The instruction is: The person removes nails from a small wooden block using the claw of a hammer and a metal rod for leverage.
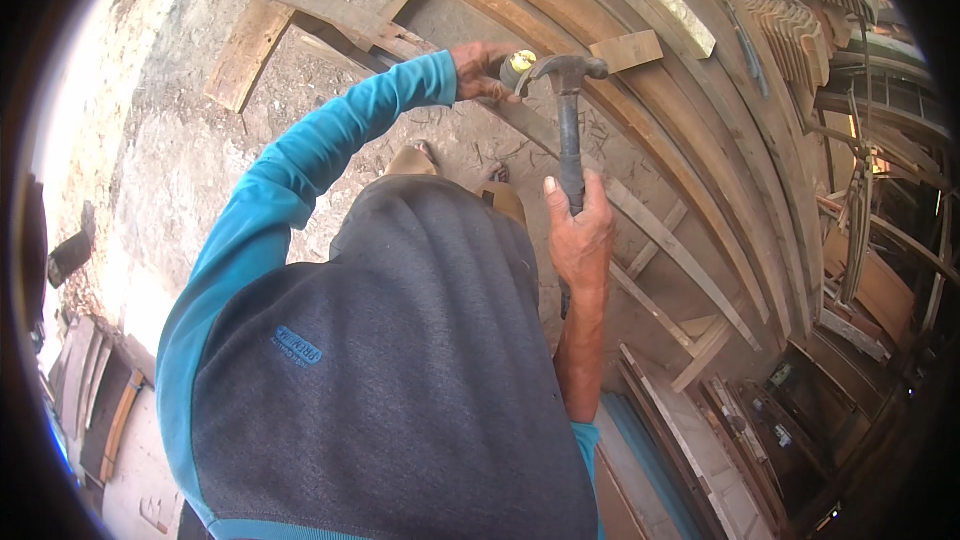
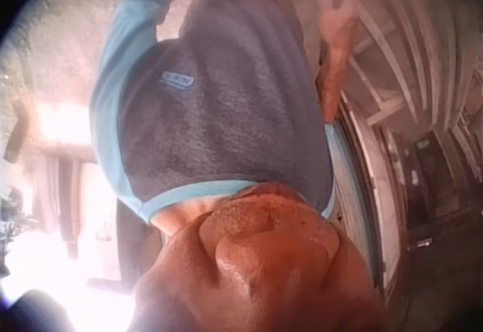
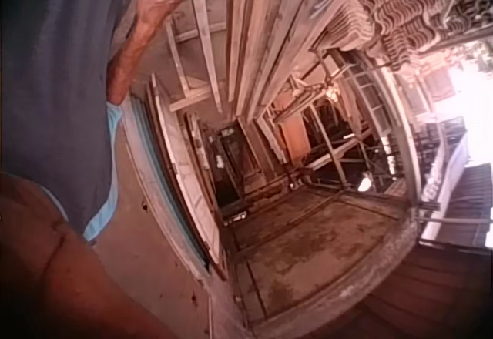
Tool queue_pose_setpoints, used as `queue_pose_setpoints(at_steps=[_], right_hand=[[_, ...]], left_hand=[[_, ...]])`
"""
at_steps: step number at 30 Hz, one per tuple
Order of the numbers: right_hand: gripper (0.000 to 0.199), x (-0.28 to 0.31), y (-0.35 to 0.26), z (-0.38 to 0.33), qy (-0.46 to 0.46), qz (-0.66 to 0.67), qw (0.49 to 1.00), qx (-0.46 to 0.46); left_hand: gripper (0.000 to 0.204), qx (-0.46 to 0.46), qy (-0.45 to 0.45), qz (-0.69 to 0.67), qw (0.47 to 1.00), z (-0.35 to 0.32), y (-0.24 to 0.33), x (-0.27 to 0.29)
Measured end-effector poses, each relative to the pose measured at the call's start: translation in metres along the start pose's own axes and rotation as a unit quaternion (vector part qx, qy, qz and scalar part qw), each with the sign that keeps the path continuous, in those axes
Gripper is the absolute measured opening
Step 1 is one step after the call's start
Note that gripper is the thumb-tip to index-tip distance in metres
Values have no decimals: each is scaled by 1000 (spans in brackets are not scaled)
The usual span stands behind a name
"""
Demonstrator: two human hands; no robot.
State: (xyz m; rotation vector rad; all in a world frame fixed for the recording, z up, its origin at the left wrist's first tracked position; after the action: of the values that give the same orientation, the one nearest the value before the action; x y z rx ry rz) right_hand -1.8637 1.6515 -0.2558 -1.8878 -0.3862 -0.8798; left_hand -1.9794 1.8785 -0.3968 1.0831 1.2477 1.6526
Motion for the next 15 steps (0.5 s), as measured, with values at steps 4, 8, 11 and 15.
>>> queue_pose_setpoints(at_steps=[4,8,11,15], right_hand=[[33,0,-3,-2,14,3,1000,16],[32,24,-44,-14,85,29,992,91],[29,40,-79,-20,166,119,951,233],[24,24,-55,-12,146,154,903,373]], left_hand=[[47,-2,-18,-28,999,-3,7,-3],[40,-20,-16,-1,1000,-7,1,-8],[37,-27,-10,-7,1000,-12,-1,-9],[39,-28,-16,44,998,-13,-5,-8]])
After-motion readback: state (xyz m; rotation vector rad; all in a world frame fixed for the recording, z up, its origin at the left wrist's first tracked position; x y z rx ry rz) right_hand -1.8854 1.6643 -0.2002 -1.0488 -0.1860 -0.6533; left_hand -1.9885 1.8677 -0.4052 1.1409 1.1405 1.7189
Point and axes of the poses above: each hand's wrist, its own z-axis towards the middle knuckle, its own x-axis out of the back of the hand, y = z × x, the point moved 3 cm from there along z, towards the middle knuckle, and after that the axes turned 6 degrees about -y, right-handed, at the moved point
